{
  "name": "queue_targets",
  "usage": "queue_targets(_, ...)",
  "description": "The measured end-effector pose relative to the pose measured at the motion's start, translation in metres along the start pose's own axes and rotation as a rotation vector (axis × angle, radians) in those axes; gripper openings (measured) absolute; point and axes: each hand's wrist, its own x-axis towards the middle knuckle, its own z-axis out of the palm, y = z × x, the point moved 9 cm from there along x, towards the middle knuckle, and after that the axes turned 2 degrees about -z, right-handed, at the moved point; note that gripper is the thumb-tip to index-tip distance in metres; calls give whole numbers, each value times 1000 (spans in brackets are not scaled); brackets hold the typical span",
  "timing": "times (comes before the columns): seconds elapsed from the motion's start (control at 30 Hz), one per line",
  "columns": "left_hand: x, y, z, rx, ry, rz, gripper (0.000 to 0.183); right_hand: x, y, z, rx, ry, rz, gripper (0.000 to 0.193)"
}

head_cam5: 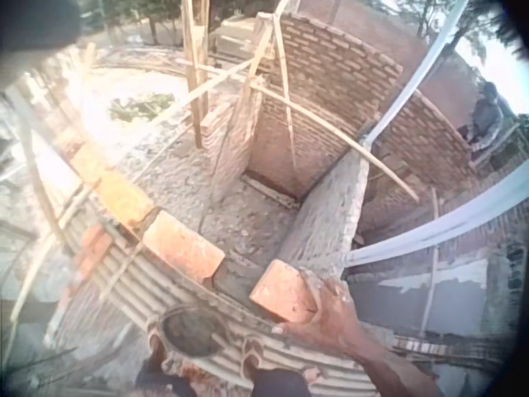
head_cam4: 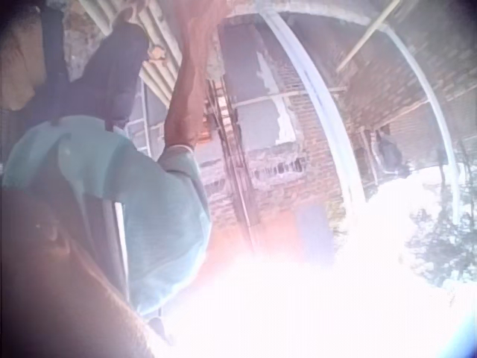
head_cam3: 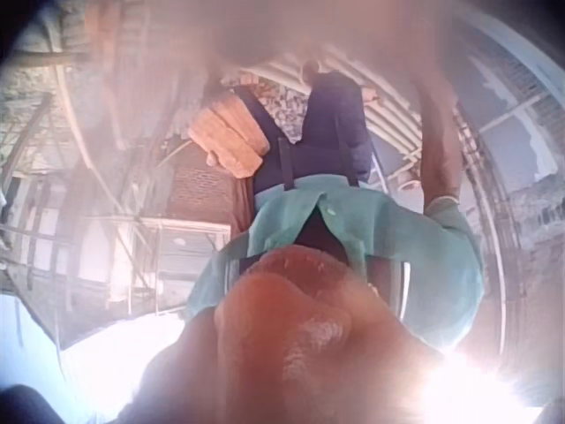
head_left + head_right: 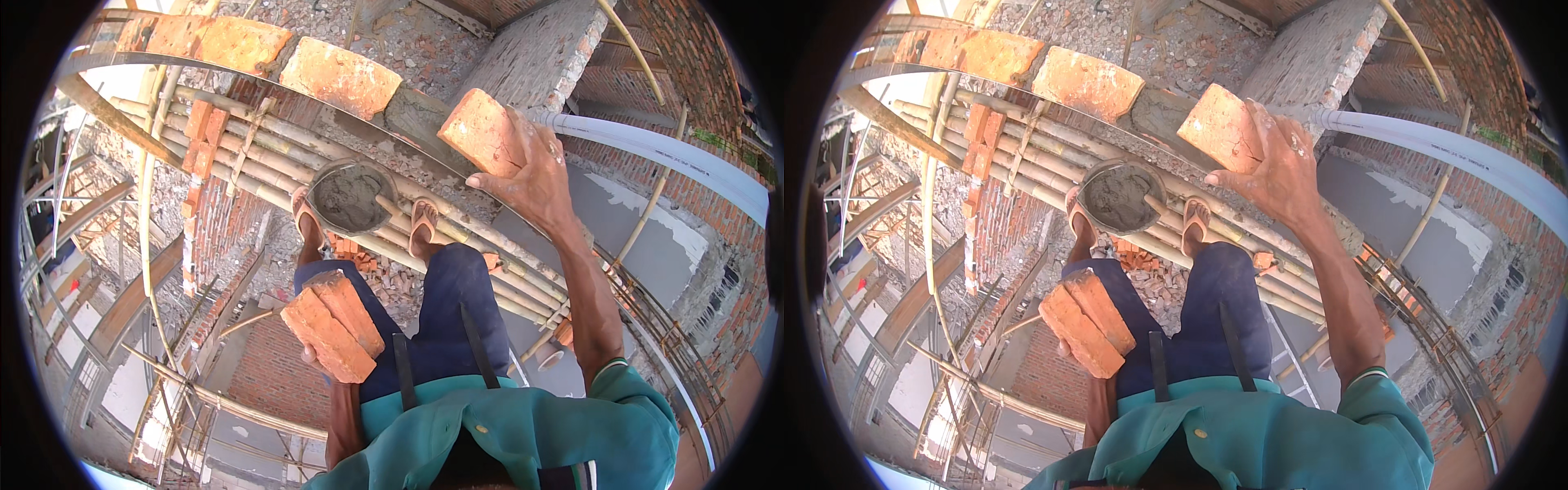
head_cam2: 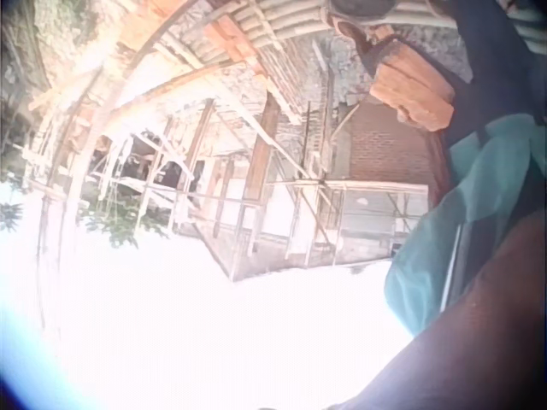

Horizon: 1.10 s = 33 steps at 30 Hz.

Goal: The person scoops mortar from a head pan with a trowel, spreads it on a bamboo scaffold, and places red bricks to build a wall. The person repeatedly applies mortar and sets bricks in a linear sequence along the scaffold.

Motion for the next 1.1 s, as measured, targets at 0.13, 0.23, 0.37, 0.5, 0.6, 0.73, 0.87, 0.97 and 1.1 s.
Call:
queue_targets(0.13,-20,-35,7,36,-65,-40,77,11,2,38,41,-23,-101,128)
queue_targets(0.23,-35,-53,-1,27,-45,-4,78,23,-11,58,65,-39,-164,128)
queue_targets(0.37,-63,-76,-14,-8,10,34,79,30,-30,59,88,87,-293,126)
queue_targets(0.5,-84,-90,-20,-36,41,49,81,29,-40,54,2,220,-361,117)
queue_targets(0.6,-93,-98,-21,-48,46,53,82,27,-45,55,-39,260,-398,118)
queue_targets(0.73,-98,-120,-26,-82,69,13,83,26,-49,53,-74,303,-452,111)
queue_targets(0.87,-98,-140,-34,-121,98,-41,84,30,-48,50,-67,267,-458,87)
queue_targets(0.97,-97,-147,-38,-143,123,-76,85,35,-40,56,-52,166,-362,59)
queue_targets(1.1,-92,-144,-40,-141,127,-99,87,30,-47,49,-31,291,-417,58)
